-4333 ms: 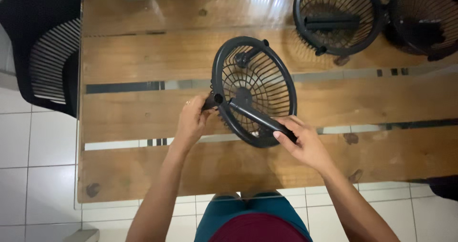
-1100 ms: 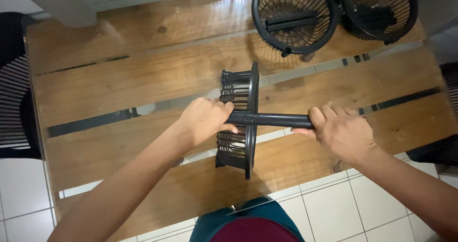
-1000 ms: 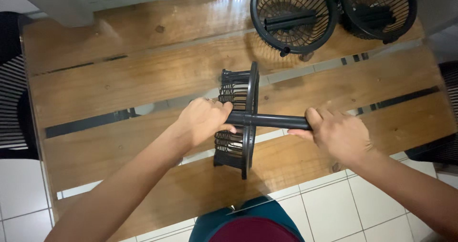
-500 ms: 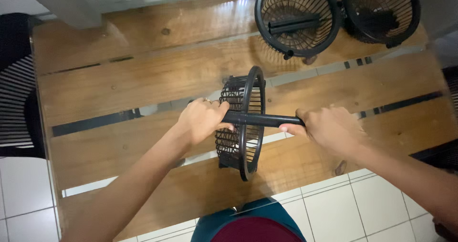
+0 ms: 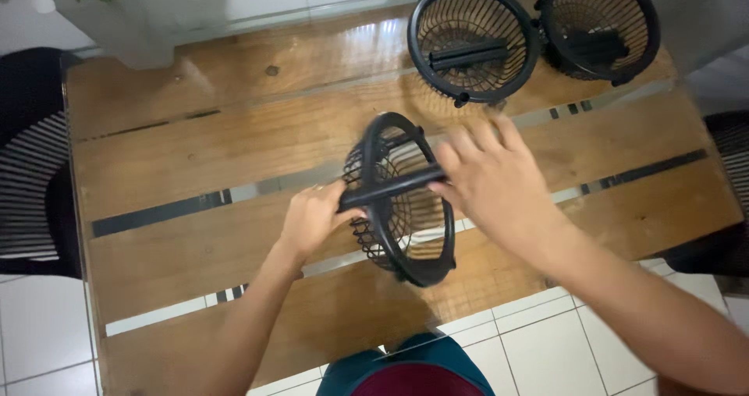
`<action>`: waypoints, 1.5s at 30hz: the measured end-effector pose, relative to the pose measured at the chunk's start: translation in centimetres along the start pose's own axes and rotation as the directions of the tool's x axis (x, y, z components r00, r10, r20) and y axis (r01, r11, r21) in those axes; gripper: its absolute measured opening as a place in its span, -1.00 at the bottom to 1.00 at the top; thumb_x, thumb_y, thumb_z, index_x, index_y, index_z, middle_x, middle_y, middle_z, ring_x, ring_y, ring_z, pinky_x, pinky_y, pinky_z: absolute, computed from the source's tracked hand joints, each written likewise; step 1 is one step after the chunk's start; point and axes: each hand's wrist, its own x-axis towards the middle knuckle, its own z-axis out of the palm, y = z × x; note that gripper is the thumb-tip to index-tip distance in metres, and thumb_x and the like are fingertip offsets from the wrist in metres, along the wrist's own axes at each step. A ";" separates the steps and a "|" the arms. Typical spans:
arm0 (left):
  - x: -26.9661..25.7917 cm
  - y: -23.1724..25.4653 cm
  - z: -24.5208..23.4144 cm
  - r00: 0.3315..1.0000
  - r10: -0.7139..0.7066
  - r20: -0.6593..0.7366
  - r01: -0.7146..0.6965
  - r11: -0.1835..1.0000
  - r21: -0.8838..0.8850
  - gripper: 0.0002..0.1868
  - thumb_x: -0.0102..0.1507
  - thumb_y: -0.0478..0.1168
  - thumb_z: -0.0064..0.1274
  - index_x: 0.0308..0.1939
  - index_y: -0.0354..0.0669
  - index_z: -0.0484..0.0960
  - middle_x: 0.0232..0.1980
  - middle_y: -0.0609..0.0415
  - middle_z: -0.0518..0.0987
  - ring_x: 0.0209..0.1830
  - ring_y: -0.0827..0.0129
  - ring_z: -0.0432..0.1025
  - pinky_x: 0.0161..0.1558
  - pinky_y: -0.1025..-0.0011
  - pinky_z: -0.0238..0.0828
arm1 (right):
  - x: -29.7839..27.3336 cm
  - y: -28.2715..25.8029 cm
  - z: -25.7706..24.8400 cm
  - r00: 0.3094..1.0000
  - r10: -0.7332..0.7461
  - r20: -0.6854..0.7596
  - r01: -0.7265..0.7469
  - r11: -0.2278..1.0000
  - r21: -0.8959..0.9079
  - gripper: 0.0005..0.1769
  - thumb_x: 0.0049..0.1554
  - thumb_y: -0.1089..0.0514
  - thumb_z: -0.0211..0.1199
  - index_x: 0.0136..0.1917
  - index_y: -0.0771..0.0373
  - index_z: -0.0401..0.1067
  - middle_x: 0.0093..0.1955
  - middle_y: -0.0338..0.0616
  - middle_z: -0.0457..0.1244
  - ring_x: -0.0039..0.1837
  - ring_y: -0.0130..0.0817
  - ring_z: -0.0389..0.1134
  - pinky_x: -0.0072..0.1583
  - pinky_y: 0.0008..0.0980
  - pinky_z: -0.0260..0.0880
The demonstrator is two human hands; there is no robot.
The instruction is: The person assembles a small black fan by inserting rods into the fan cage and attaching end caps. They repeatedly insert and remove the rods and caps, then place the assembled unit on the table.
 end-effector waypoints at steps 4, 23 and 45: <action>-3.4 -2.2 2.9 0.976 -0.193 -0.102 0.196 0.980 0.021 -0.45 0.02 0.17 0.36 -0.28 -0.21 0.55 -0.47 -0.07 0.54 -0.41 0.00 0.47 -0.32 0.14 0.41 | -2.7 -3.6 1.1 0.936 0.040 -0.349 0.034 0.978 0.205 -0.60 0.12 -0.03 0.37 0.11 0.23 0.42 0.17 -0.03 0.31 0.33 -0.05 0.28 0.41 0.04 0.17; -17.8 -13.8 19.9 0.818 -0.574 0.043 0.441 0.577 -0.687 -0.70 0.28 -0.50 -0.05 0.10 -0.35 0.52 -0.07 -0.02 0.60 -0.13 0.31 0.47 -0.13 0.36 0.47 | -8.3 -19.7 23.9 0.996 0.091 -0.007 -0.074 0.844 0.531 -0.49 0.21 -0.02 0.20 0.36 0.23 0.37 0.16 -0.09 0.37 0.18 -0.18 0.36 0.22 -0.13 0.24; -10.5 9.3 20.3 -0.003 -0.837 -0.547 0.603 0.435 -0.669 -0.76 0.21 -0.27 0.25 -0.07 -0.19 0.61 -0.06 -0.01 0.64 -0.02 0.15 0.52 0.07 0.23 0.41 | -11.6 7.1 23.1 0.957 -0.021 -0.290 0.265 0.471 0.841 -0.48 0.16 0.26 0.31 0.38 0.25 0.38 0.34 -0.01 0.36 0.29 0.00 0.38 0.26 -0.11 0.33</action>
